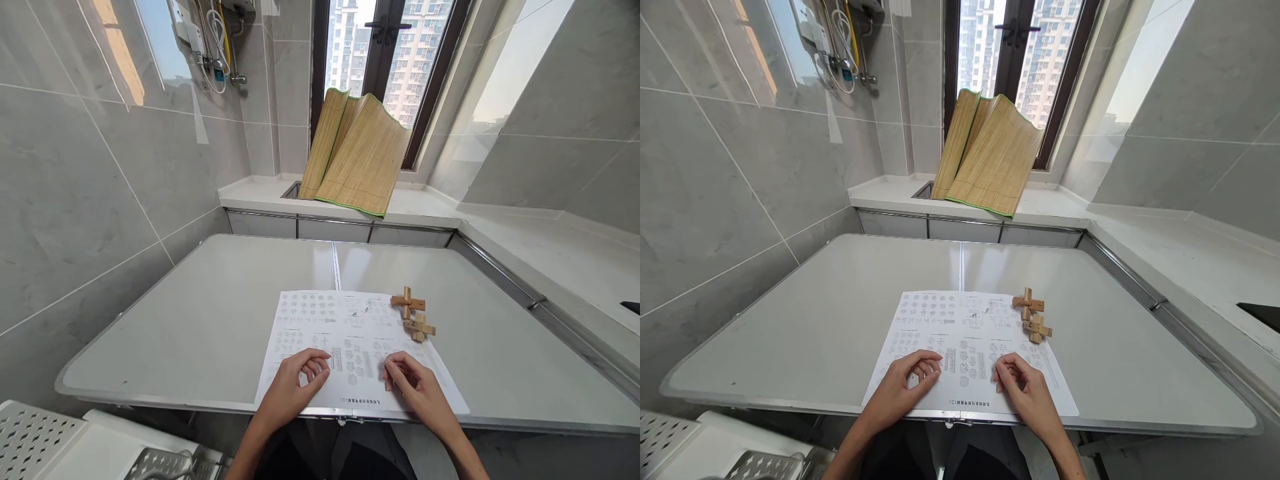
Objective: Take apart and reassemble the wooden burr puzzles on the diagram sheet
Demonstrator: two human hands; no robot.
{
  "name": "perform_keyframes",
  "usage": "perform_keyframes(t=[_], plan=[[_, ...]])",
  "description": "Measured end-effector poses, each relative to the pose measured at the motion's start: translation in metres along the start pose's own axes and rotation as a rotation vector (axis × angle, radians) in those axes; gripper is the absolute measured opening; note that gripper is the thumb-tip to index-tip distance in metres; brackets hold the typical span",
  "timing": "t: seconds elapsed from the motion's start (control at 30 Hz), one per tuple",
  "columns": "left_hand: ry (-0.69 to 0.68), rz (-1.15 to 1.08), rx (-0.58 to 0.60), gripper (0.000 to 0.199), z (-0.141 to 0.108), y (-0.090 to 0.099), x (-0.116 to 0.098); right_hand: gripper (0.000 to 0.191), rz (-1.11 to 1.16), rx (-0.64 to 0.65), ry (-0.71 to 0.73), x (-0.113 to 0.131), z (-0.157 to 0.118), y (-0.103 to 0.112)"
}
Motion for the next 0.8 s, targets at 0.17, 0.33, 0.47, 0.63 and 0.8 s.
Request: perform_keyframes(t=[0.17,0.33,0.47,0.63,0.8], plan=[[0.014,0.016,-0.007,0.027,0.0016,0.0010,0.0014,0.043,0.005,-0.019,0.017,0.0014,0.0022,0.0004],[0.012,0.017,-0.025,0.028,0.0020,0.0010,0.0025,0.044,-0.013,0.003,0.018,0.0012,0.0040,-0.0006],[0.011,0.015,-0.042,0.029,0.0021,0.0015,0.0006,0.043,-0.006,-0.012,0.009,0.0003,0.0046,-0.0005],[0.016,0.043,-0.016,0.029,0.0021,0.0020,0.0003,0.040,0.000,0.000,0.000,0.0010,0.0046,-0.0020],[0.003,0.066,-0.020,0.029,0.0019,0.0023,-0.0012,0.039,0.000,-0.013,0.001,0.0009,0.0054,-0.0012]])
Point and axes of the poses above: each hand's wrist, its own z-axis towards the middle knuckle, its own y-axis out of the back of the hand, x = y × z, the point moved 4 cm from there along z, towards the middle knuckle, and after that the axes turned 4 degrees about -y, right-handed, at the moved point
